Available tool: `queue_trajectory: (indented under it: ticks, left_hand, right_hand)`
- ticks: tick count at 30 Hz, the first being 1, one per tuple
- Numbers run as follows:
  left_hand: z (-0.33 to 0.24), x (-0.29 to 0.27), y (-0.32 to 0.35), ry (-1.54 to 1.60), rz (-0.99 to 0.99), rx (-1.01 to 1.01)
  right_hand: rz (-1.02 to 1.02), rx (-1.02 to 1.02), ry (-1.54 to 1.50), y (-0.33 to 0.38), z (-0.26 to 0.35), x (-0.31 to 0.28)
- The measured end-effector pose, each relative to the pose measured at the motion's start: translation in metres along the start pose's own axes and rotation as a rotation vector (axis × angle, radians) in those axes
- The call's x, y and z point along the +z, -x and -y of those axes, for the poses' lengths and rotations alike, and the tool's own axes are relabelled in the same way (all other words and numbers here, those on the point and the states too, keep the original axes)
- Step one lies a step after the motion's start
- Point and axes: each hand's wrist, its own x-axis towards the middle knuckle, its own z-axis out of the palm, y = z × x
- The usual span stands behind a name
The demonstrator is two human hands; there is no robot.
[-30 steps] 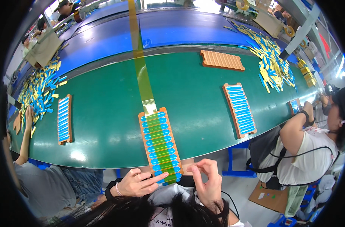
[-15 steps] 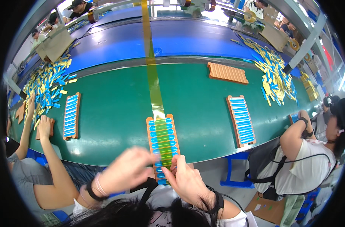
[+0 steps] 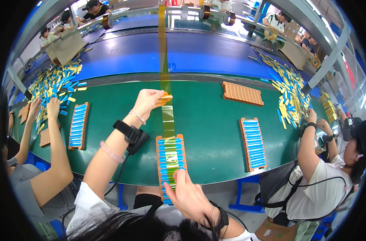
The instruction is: Assemble small blue and yellow plastic components onto strips for manufacturing.
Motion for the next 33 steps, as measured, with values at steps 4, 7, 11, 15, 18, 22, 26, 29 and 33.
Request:
queue_trajectory:
  ticks: [4,7,11,15,18,22,26,29,33]
  left_hand:
    - [0.002,0.009,0.002,-0.221,-0.083,0.184]
    - [0.012,0.005,0.002,-0.216,-0.17,0.295]
    - [0.015,0.007,0.011,-0.33,-0.211,0.338]
    - [-0.003,0.003,0.016,-0.43,-0.124,0.179]
    - [-0.03,0.001,0.023,0.035,0.122,0.237]
    - [-0.057,0.006,0.029,0.221,0.264,0.298]
    - [-0.046,-0.005,0.034,-1.0,-0.109,0.649]
    - [-0.028,0.002,0.074,-1.827,-0.013,1.094]
    - [0.017,0.013,0.116,-1.408,0.71,1.057]
  right_hand:
    - [-0.07,-0.051,0.094,-0.027,0.001,-0.009]
    - [-0.172,-0.137,0.163,-0.065,0.004,-0.015]
    - [-0.323,-0.263,0.296,-0.116,0.009,-0.029]
    - [-0.432,-0.266,0.082,-0.122,0.001,-0.043]
    - [-0.299,-0.27,-0.129,-0.108,-0.027,-0.043]
    - [0.115,-0.083,-0.869,-0.08,-0.025,-0.061]
    - [0.033,-0.172,-1.095,-0.059,-0.02,-0.085]
    - [-0.037,-0.215,-1.082,-0.046,-0.018,-0.104]
    - [-0.06,-0.168,-1.125,-0.045,-0.018,-0.105]
